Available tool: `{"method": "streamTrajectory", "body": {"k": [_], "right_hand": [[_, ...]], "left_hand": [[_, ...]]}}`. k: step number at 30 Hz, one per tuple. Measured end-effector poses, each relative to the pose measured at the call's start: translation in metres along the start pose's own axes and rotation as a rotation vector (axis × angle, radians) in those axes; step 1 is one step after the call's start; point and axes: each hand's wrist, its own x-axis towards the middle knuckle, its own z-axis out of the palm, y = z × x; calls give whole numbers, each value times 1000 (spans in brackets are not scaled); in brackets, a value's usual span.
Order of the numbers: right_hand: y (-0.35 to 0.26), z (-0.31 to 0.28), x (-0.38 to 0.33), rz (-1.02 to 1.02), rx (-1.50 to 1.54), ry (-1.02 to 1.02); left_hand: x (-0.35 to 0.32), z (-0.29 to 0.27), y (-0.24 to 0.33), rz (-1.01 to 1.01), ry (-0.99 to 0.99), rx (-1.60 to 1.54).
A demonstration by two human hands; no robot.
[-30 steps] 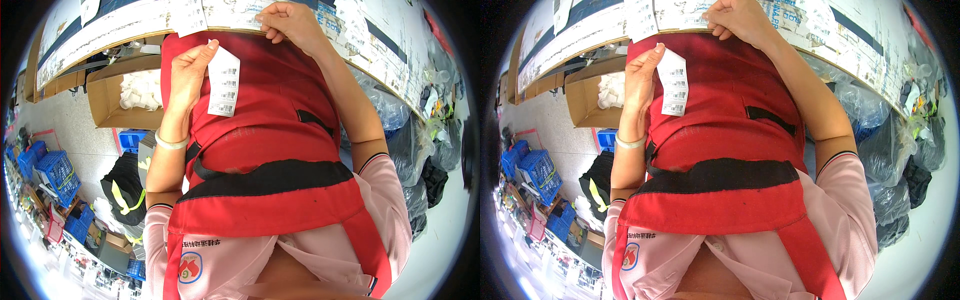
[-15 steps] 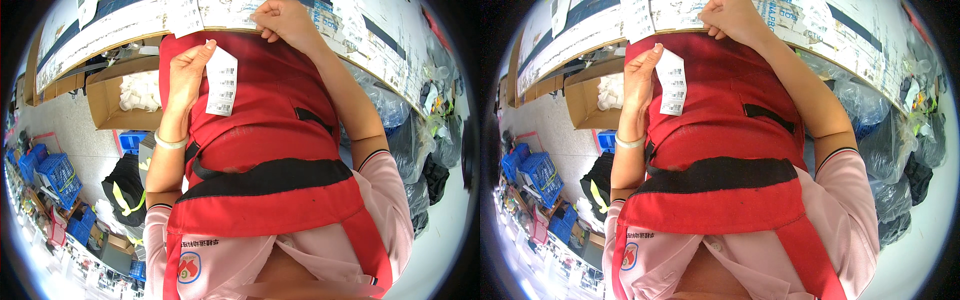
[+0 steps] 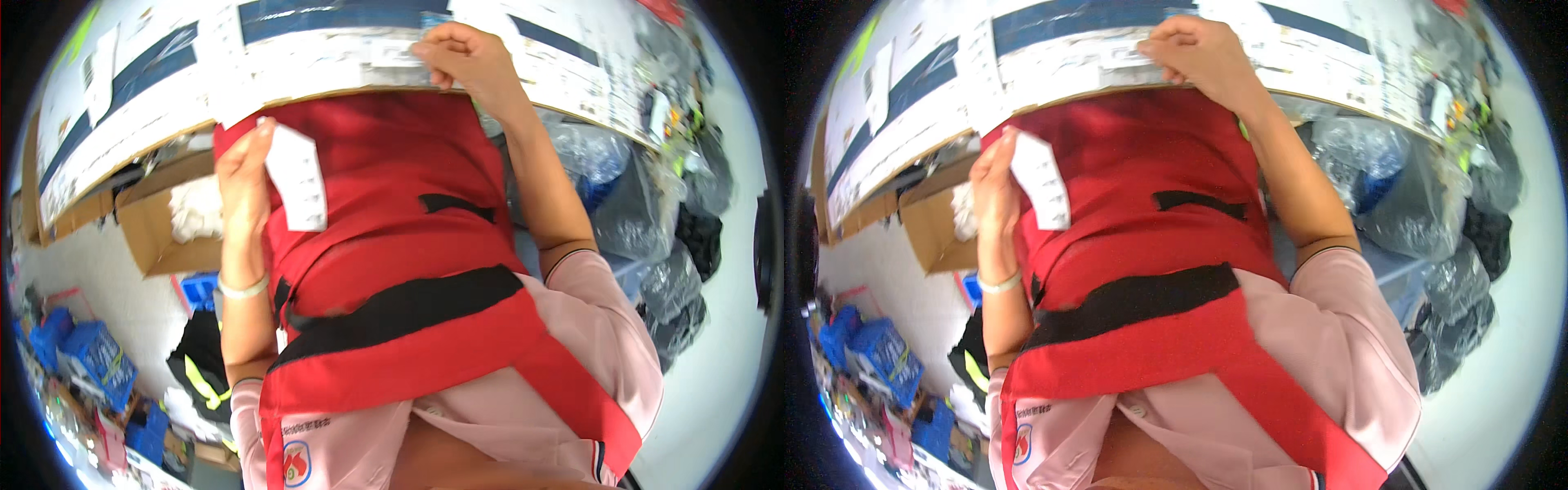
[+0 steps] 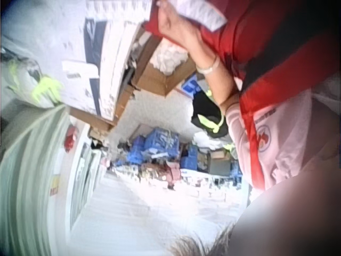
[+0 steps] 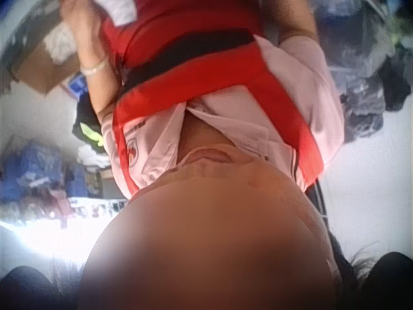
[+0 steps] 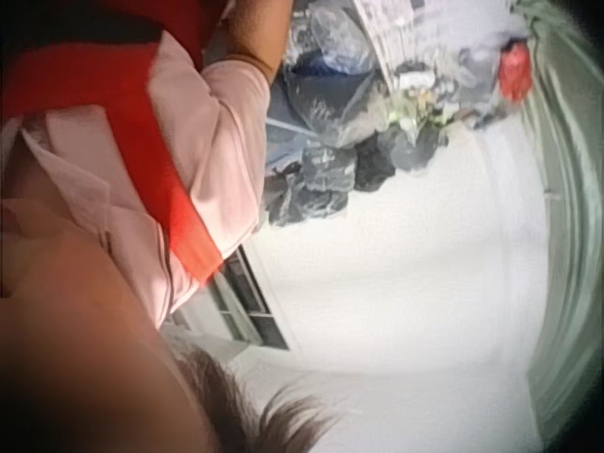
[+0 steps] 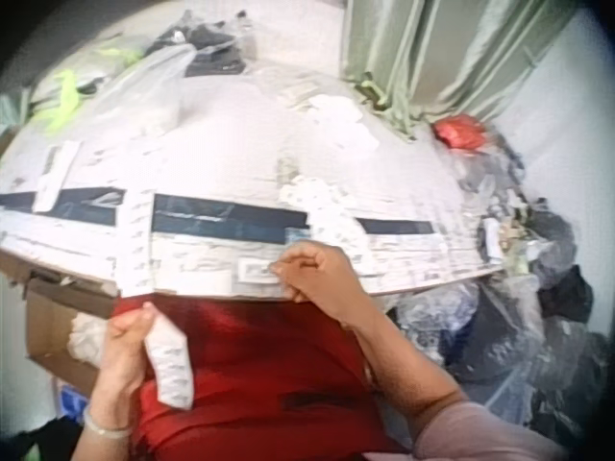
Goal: Manually checking or preparing a strip of product labels at a workstation.
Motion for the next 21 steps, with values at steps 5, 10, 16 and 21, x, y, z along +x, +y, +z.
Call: {"method": "streamTrajectory", "body": {"k": [5,10,16,21], "right_hand": [[56,-108,-15,46,-231,454],[76,-114,-15,162,-656,500],[33,-51,-21,-1,-513,293],[-22,82,-37,91,71,-443]], "left_hand": [[8,8,10,67,-57,-27],[1,17,17,65,61,-65],[-5,20,16,81,27,-65],[-9,30,16,122,8,-91]]}}
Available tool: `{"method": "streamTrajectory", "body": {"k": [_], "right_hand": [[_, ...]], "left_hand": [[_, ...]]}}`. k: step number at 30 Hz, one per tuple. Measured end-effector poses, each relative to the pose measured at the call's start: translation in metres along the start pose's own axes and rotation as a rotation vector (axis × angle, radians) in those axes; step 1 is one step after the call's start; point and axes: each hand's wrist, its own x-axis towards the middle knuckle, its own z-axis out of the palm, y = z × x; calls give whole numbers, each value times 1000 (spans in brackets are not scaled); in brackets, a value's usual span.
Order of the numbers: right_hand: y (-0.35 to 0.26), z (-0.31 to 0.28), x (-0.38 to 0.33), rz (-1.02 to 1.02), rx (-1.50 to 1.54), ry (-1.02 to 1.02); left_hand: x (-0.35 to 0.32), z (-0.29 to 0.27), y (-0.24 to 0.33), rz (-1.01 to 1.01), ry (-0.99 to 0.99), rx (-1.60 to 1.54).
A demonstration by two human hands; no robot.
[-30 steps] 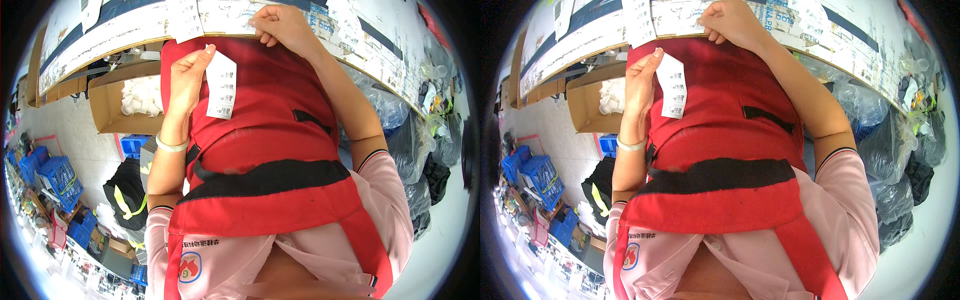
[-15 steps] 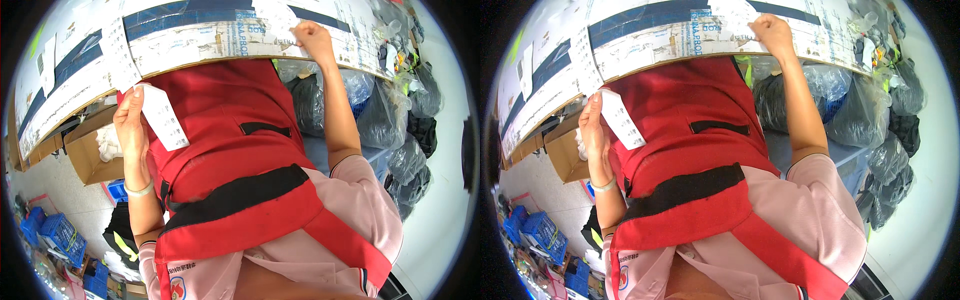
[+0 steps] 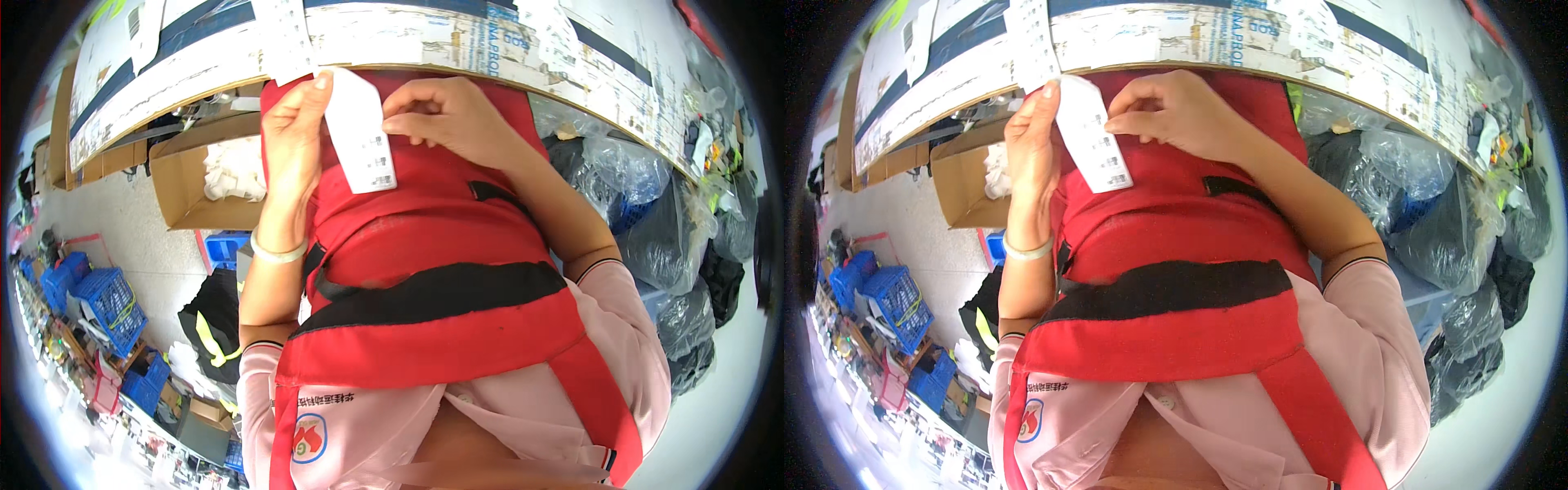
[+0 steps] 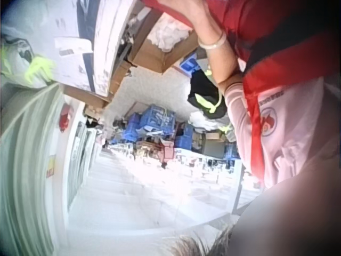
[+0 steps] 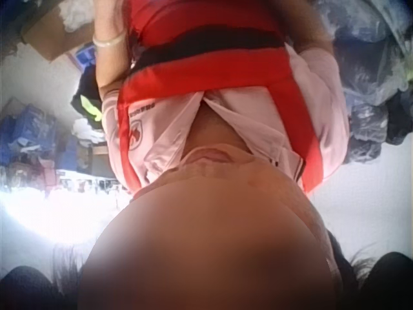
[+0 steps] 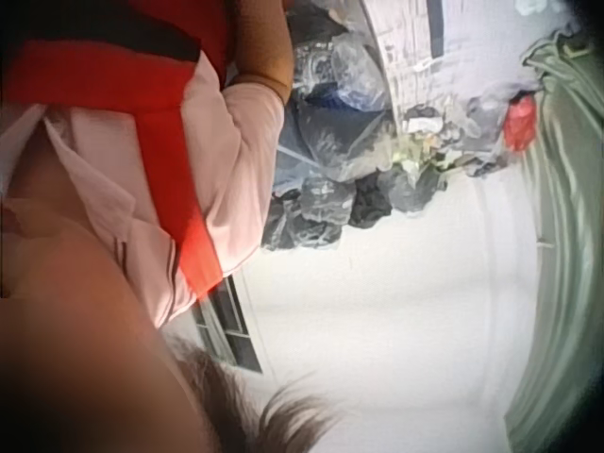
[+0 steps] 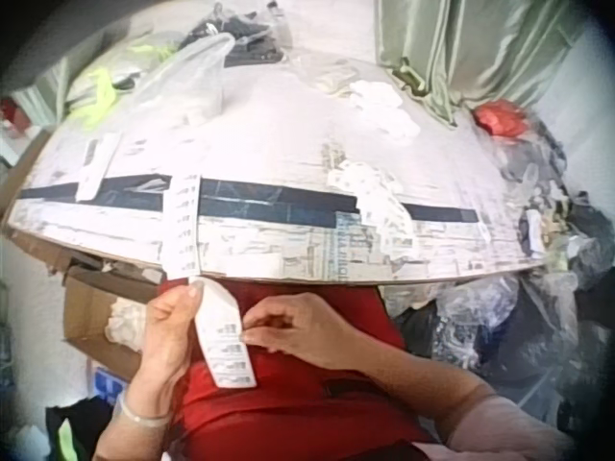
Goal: Manually checking or preparing a strip of product labels at a workstation.
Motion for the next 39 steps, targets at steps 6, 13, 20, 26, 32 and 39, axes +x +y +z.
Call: {"method": "streamTrajectory", "body": {"k": [6,13,20,26,32,39], "right_hand": [[0,14,13,22,45,-87],[8,20,14,-63,118,65],[11,11,22,-312,-216,170],[-2,-2,25,-241,-233,281],[18,-46,55,-18,-63,285],[6,-42,62,40,-26,270]], "left_hand": [[-10,5,24,201,-111,72],[-9,-22,17,-84,-341,472],[-7,-12,15,-139,-407,580],[-4,-18,4,-214,-451,349],[2,-27,1,-62,-327,360],[3,-25,-2,-77,-276,316]]}}
